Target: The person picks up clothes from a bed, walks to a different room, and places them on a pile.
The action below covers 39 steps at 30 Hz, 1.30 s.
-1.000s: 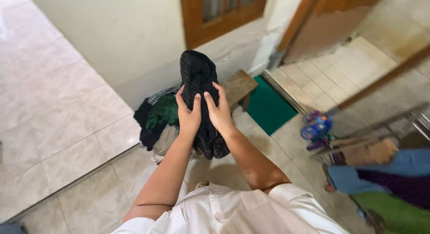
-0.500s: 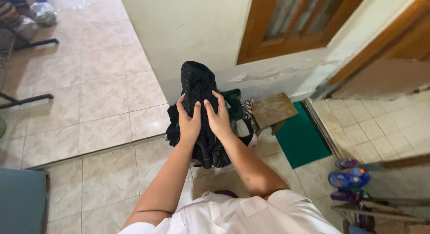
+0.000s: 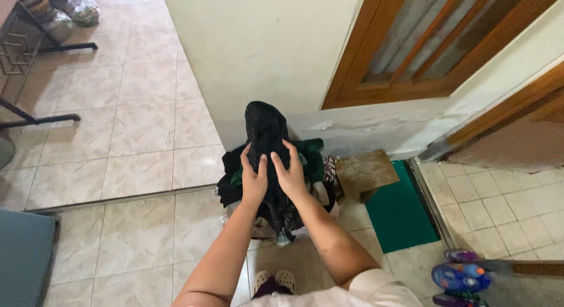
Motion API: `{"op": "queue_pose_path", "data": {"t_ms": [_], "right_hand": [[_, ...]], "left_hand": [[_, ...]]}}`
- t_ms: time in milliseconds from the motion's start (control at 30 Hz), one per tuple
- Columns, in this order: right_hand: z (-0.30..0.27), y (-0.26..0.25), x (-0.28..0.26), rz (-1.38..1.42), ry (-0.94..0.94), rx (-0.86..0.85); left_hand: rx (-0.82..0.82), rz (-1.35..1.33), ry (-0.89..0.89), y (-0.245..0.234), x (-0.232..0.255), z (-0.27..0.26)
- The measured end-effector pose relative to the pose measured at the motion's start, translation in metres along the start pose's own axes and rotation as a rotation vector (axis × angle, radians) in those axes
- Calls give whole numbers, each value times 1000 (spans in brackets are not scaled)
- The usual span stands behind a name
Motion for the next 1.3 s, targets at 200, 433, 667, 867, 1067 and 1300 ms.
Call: {"op": "queue_pose_path", "data": {"t_ms": [200,433,667,867,1067,1300], "right_hand": [[22,-7,44,-28,-7,18],[41,-6,145,-153,29,-16],[33,11,254,-774,-33,-227],[30,22,285,-836,97,-347],[21,18,300,-830,111,-365],[19,12,292,-831,163,-385]], "left_hand": [[-29,3,145,24,-49,24],[-51,44,-44,52,-144,42],[-267,833,157,72,-236,35],[-509,1046,21,80,-297,40],[-611,1141,-63,83,-316,30],[-617,1233,-45,89,-309,27]]}}
Point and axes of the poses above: each hand's wrist, its own z-axis towards the middle knuckle, its own y-axis out of the palm, x = y × z, the point moved 5 cm from there along z, towards the middle knuckle, and after that the axes turned 4 degrees about z, right-handed, at the moved point
